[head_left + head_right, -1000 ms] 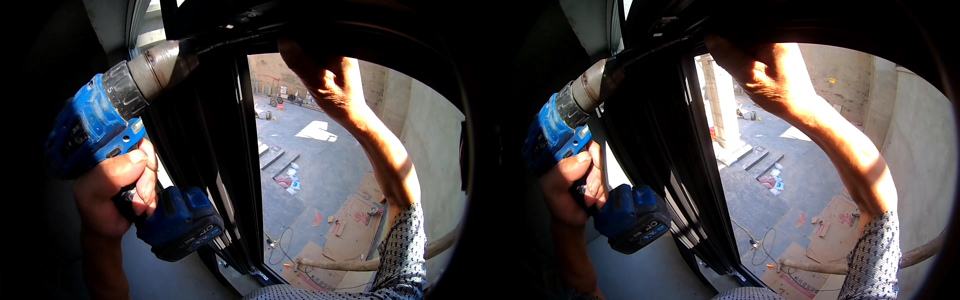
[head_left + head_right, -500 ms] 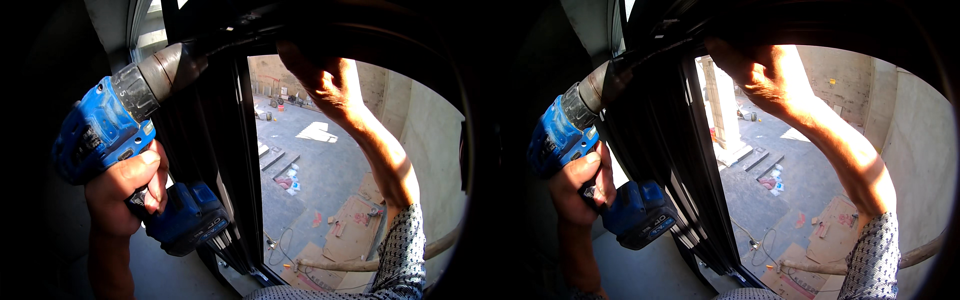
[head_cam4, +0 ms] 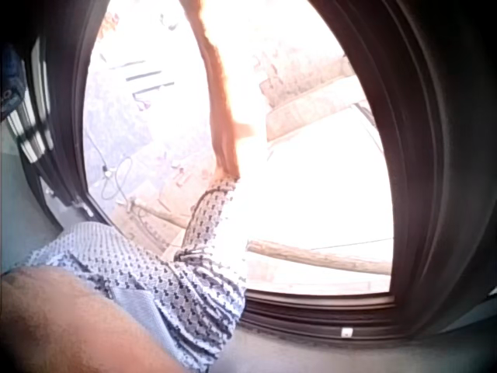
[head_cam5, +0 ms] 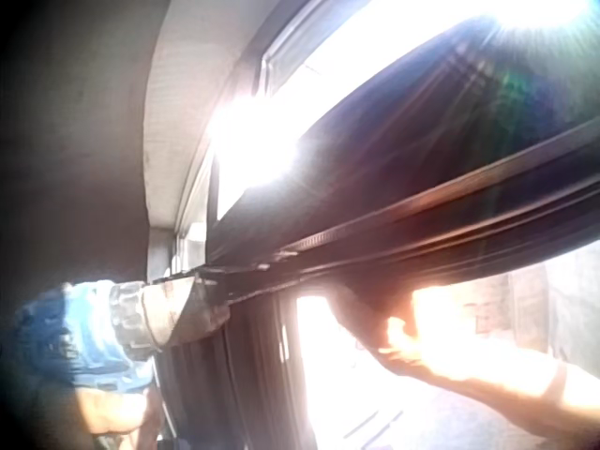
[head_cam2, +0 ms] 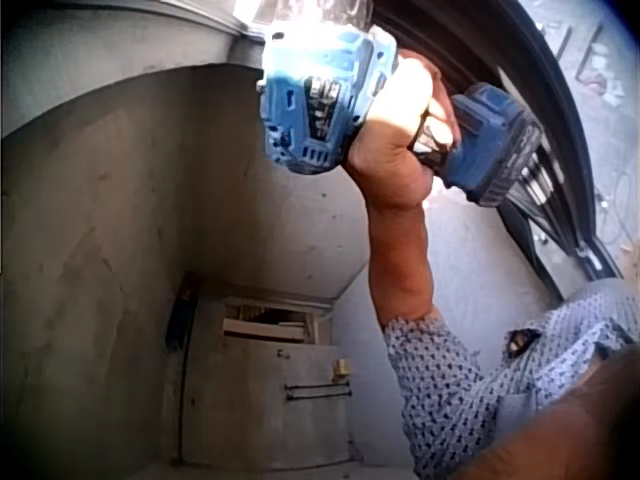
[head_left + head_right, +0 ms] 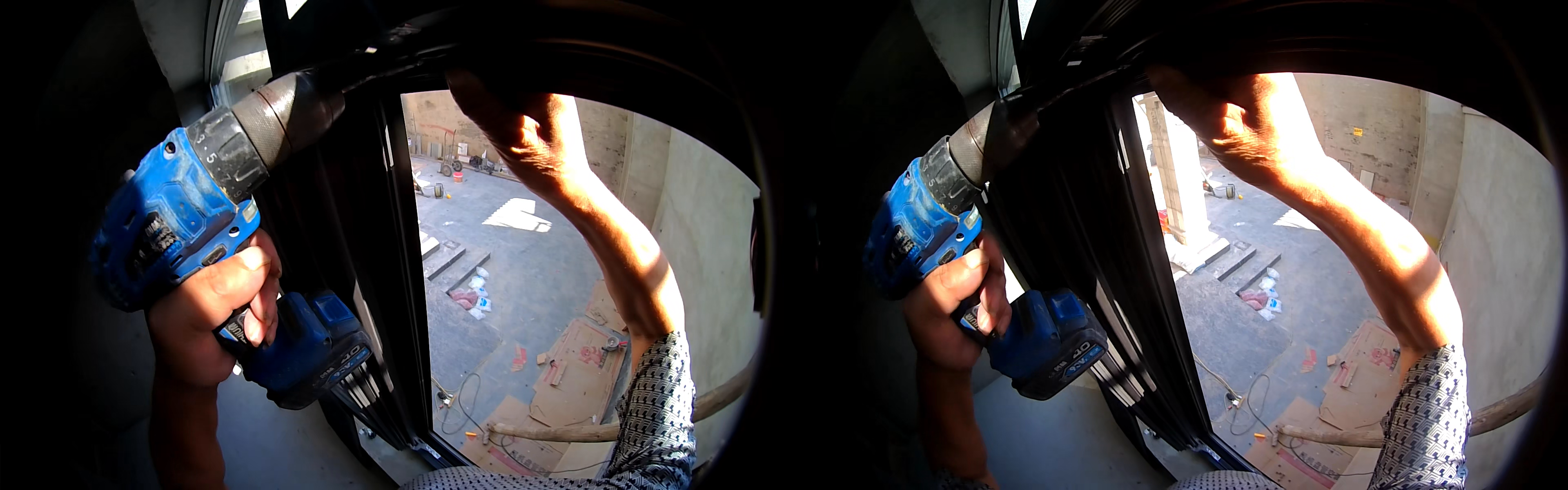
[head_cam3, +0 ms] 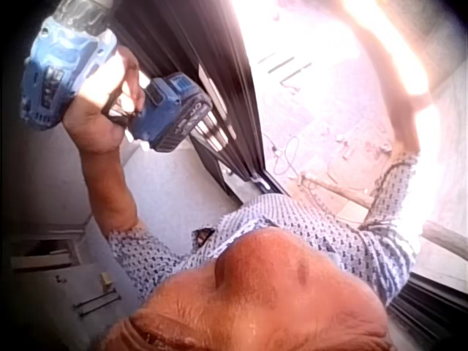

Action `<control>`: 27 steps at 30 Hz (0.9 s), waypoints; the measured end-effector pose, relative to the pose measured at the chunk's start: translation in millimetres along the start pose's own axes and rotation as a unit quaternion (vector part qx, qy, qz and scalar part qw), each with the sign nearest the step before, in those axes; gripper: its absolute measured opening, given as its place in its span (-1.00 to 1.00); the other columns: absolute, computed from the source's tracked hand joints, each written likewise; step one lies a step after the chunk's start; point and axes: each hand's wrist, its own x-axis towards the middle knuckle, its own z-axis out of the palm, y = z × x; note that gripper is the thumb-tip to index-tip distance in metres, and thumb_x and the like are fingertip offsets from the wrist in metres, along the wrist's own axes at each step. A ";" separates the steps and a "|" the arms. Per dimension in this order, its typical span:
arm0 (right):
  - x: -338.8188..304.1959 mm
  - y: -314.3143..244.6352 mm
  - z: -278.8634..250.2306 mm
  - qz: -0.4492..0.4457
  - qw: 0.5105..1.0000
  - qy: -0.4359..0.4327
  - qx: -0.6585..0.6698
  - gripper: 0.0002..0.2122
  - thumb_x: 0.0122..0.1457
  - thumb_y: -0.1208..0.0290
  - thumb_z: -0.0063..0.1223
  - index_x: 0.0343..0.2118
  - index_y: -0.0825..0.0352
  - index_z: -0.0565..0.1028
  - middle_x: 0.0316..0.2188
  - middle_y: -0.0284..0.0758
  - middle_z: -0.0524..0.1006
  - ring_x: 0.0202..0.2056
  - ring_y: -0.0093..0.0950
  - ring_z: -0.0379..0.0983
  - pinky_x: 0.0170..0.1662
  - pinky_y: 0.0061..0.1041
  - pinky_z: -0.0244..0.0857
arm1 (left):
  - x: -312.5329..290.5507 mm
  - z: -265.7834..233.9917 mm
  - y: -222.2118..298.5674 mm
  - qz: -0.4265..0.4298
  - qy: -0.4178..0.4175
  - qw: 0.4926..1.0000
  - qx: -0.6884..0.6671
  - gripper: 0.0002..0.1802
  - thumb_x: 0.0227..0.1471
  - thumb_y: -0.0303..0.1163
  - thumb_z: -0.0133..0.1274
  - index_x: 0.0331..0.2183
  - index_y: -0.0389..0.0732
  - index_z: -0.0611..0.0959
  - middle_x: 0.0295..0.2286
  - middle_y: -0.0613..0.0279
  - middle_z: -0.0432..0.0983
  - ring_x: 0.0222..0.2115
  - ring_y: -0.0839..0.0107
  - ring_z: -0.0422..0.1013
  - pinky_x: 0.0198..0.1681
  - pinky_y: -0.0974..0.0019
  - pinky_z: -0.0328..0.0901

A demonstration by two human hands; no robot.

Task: The person uses a power drill to drive screws into the metal track of a window frame, handling screws by hand to place them in the track before securing them with the tool.

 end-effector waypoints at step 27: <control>-0.3 -0.8 0.9 0.025 1.000 -0.013 0.004 -0.76 0.28 0.26 0.17 -0.13 0.32 0.61 -0.35 -0.22 0.66 -0.30 -0.46 0.62 -0.25 -0.48 0.50 | -3.6 4.8 -6.4 -0.030 0.012 0.999 0.025 -0.69 0.07 -0.28 -0.01 -0.37 -0.40 0.52 -0.76 0.22 0.32 -0.81 0.48 0.20 -0.70 0.40 0.21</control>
